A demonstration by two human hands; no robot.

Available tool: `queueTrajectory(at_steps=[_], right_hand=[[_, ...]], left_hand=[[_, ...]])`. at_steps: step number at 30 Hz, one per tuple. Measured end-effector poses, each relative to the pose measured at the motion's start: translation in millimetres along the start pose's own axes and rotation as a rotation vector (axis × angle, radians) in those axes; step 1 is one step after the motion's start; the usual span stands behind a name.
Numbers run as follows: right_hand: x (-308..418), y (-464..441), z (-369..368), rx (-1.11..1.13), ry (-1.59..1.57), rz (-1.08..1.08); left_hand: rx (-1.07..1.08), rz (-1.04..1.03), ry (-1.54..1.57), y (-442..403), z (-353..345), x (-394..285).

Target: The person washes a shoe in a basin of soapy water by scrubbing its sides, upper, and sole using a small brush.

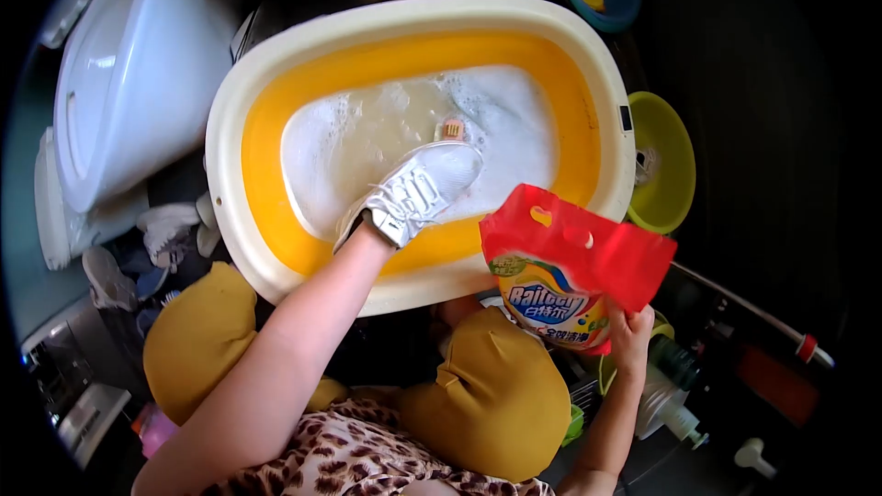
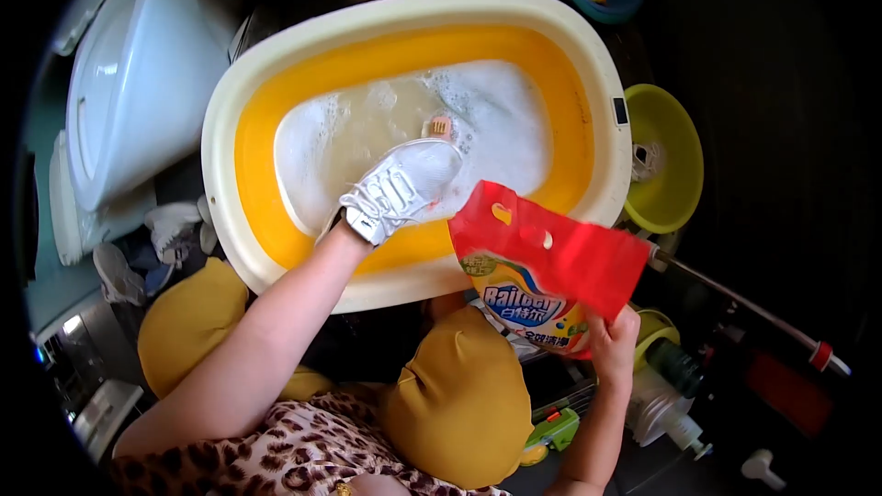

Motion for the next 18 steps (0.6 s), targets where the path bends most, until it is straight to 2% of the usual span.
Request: queueTrajectory(at_steps=[2, 4, 6, 10, 11, 13, 17, 18], right_hand=[[10, -19, -7, 0.022, 0.068, -0.031], [24, -38, -13, 0.001, 0.105, -0.041], [34, -54, -22, 0.030, 0.153, -0.028], [47, -77, -36, 0.041, 0.242, -0.067], [52, -82, -39, 0.054, 0.276, -0.106], [54, -90, -45, 0.078, 0.344, -0.131], [58, -108, -58, 0.072, 0.359, -0.045], [51, -112, -58, 0.098, 0.424, -0.115]], left_hand=[[-0.326, -0.353, -0.192, 4, -12, -10], [-0.174, -0.003, 0.412, 3, -47, 33], [-0.201, -0.243, 0.316, 9, 3, -8], [-0.267, -0.265, 0.448, 12, 15, -7], [-0.163, -0.194, 0.494, 7, -4, 5], [-0.123, -0.123, 0.502, 2, -16, 16], [0.089, 0.119, 0.526, -3, -45, 41], [0.111, 0.184, 0.512, 1, -45, 44]])
Point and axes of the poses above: each hand's wrist, its own y-axis away from the middle knuckle, its own z-axis out of the back of the hand, x = y × z, the point moved 8 cm from there along -y, towards the middle knuckle, and after that the axes turned 1 degree about -z, right-handed, at the moved point
